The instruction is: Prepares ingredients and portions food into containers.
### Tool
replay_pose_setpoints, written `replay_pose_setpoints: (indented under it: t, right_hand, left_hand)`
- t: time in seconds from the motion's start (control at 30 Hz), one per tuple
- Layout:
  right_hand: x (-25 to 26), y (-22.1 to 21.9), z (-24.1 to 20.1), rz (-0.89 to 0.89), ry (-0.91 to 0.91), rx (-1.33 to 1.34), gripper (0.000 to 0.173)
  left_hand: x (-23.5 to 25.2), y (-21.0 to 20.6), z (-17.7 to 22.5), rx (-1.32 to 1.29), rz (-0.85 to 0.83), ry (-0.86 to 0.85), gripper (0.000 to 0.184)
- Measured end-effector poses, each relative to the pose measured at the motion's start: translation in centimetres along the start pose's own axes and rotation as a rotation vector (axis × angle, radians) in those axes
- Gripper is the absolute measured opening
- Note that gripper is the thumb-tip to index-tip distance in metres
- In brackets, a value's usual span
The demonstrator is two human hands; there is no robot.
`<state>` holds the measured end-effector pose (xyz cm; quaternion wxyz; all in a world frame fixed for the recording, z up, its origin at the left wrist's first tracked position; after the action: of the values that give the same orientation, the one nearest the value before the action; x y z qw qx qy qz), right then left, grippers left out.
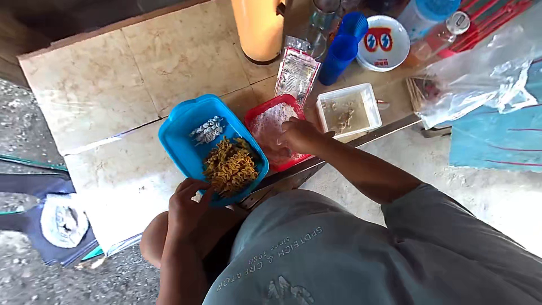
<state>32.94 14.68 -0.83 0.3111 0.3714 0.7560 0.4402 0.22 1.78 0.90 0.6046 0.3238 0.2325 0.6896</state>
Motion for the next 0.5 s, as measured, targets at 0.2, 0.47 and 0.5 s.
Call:
replay_pose_setpoints:
  t: [0.2, 0.47, 0.5]
  right_hand:
    - [-1.3, 1.0, -1.0, -0.033, -0.020, -0.090, 0.020]
    - [-4.0, 2.9, 1.4, -0.095, -0.043, -0.311, 0.015]
    - [-4.1, 3.7, 1.1, -0.053, -0.061, -0.312, 0.016]
  left_hand:
    - [-0.2, 0.2, 1.5, 0.028, 0.067, 0.036, 0.019]
    - [0.3, 0.0, 1.0, 0.016, 0.089, 0.051, 0.016]
    - [0.4, -0.1, 0.9, 0.015, 0.088, 0.044, 0.016]
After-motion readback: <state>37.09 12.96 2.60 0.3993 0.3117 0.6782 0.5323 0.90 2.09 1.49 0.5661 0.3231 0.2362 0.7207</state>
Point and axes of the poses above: each hand's wrist, its own x-axis towards the middle knuckle, its own y-axis out of the back of the hand, z = x × y, the point moved 2 cm from there along x, towards the middle knuckle, and after that the axes turned 15 degrees about z, right-handed, at the moved point
